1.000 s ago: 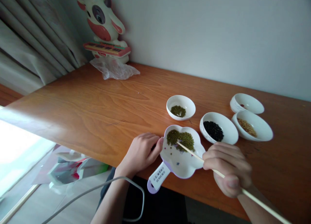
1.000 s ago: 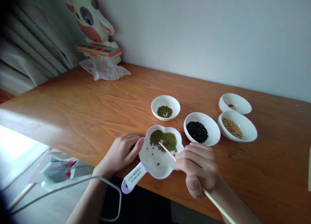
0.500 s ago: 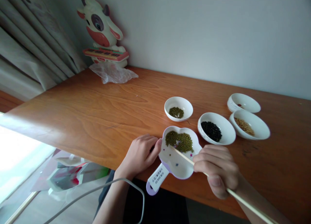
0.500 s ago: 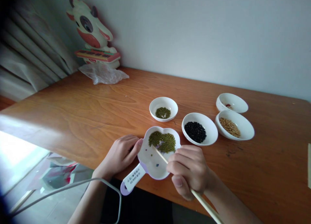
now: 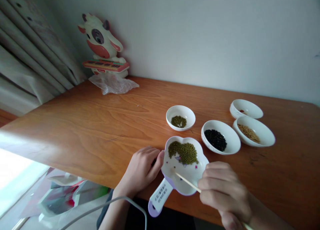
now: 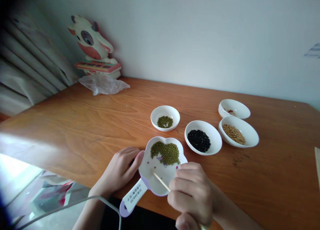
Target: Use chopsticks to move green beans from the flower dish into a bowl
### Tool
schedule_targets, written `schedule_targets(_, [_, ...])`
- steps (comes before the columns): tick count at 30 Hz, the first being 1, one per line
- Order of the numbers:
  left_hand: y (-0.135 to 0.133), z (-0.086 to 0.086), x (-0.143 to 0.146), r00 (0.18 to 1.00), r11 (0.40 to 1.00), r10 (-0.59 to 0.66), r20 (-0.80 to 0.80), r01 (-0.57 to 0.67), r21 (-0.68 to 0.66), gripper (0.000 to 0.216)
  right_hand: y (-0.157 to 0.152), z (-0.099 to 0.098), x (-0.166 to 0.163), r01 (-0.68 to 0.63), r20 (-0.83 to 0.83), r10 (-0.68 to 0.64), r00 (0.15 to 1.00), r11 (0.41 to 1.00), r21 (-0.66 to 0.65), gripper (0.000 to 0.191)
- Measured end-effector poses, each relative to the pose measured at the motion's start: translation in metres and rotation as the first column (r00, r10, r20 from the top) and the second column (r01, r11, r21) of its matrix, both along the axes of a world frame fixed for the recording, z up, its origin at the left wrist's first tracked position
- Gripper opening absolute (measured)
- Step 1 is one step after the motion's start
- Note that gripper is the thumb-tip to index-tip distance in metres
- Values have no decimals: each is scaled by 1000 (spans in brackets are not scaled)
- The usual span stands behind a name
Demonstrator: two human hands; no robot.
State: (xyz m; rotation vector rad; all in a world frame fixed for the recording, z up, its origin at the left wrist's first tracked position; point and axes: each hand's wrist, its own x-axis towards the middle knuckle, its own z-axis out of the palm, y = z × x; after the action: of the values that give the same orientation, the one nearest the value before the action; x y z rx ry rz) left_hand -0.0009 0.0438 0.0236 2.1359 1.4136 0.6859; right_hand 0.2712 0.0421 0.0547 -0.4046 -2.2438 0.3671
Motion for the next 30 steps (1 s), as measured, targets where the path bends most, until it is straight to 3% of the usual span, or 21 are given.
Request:
schedule_targets(8, [-1, -3, -2, 1000, 999, 1, 5, 0, -42, 43, 15, -8, 5, 46, -63, -48, 997, 999, -24, 56])
schedule_targets(12, [-1, -5, -3, 1000, 998, -1, 13, 2, -60, 42, 9, -9, 5, 39, -141, -47, 989, 998, -54, 60])
schedule_targets(17, [1, -6, -2, 1000, 998, 0, 30, 2, -64, 41, 11, -4, 0, 53, -28, -53, 998, 998, -31, 60])
schedule_targets(22, [0, -6, -2, 999, 998, 10, 32, -8, -62, 43, 20, -5, -1, 129, -97, -130, 987, 992, -12, 52])
schedule_targets(30, [1, -2, 1, 999, 996, 15, 38, -12, -85, 45, 10, -10, -6, 66, 49, -71, 996, 994, 87, 64])
